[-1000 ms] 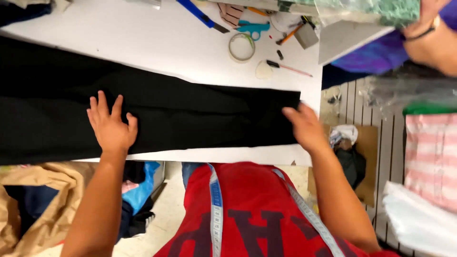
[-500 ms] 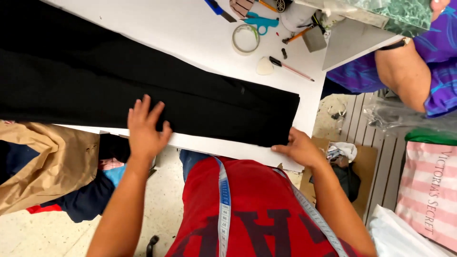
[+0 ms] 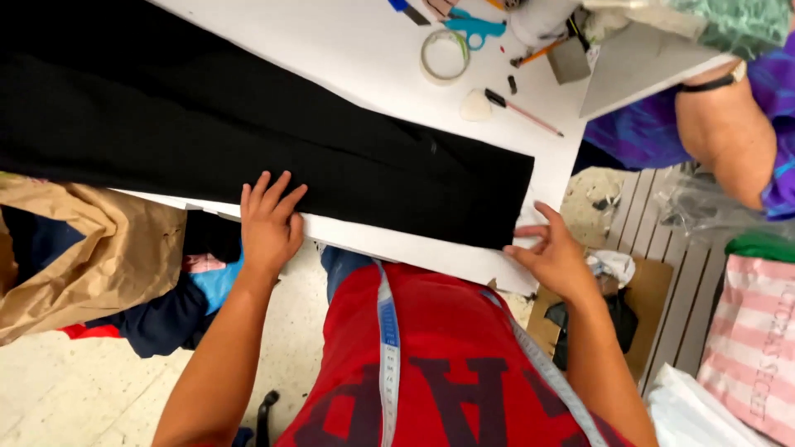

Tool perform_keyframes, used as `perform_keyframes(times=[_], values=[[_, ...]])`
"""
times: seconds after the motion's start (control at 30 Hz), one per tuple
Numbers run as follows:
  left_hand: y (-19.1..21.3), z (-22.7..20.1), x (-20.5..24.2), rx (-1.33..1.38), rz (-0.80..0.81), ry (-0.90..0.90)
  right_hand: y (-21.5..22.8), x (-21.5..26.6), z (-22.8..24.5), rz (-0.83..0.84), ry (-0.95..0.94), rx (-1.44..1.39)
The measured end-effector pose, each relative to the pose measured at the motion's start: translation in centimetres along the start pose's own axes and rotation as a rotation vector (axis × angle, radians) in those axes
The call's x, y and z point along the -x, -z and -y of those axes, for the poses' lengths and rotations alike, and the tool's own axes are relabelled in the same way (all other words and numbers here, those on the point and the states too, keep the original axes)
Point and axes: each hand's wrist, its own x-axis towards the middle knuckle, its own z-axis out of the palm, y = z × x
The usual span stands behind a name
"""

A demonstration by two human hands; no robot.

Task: Measuring and cutting black fabric on a workbench using a utility knife, ruler, and measuring tape.

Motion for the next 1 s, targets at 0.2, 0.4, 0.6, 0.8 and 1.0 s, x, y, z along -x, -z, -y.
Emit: perform_keyframes(times=[0.2, 0.4, 0.6, 0.8, 1.0], values=[[-0.1, 0.0, -0.8, 0.015, -0.194, 0.023, -3.6, 1.5, 1.0, 0.055, 0.127, 0.196], [1.3, 2.0, -5.2, -0.007, -0.317, -0.077, -3.4, -4.3, 0.0, -0.273, 0.71, 0.384], [6.5, 2.2, -8.6, 0.084, -0.625, -0.254, 3.7, -3.0, 9.3, -0.476, 0.906, -0.271], [3.3, 1.7, -2.0, 0.117, -0.439, -0.236, 1.3, -3.6, 1.1, -0.446, 0.976, -0.062], [0.6, -1.8, 2.2, -0.028, -0.231, -0.028, -1.4, -2.3, -6.1, -0.316, 0.653, 0.107]])
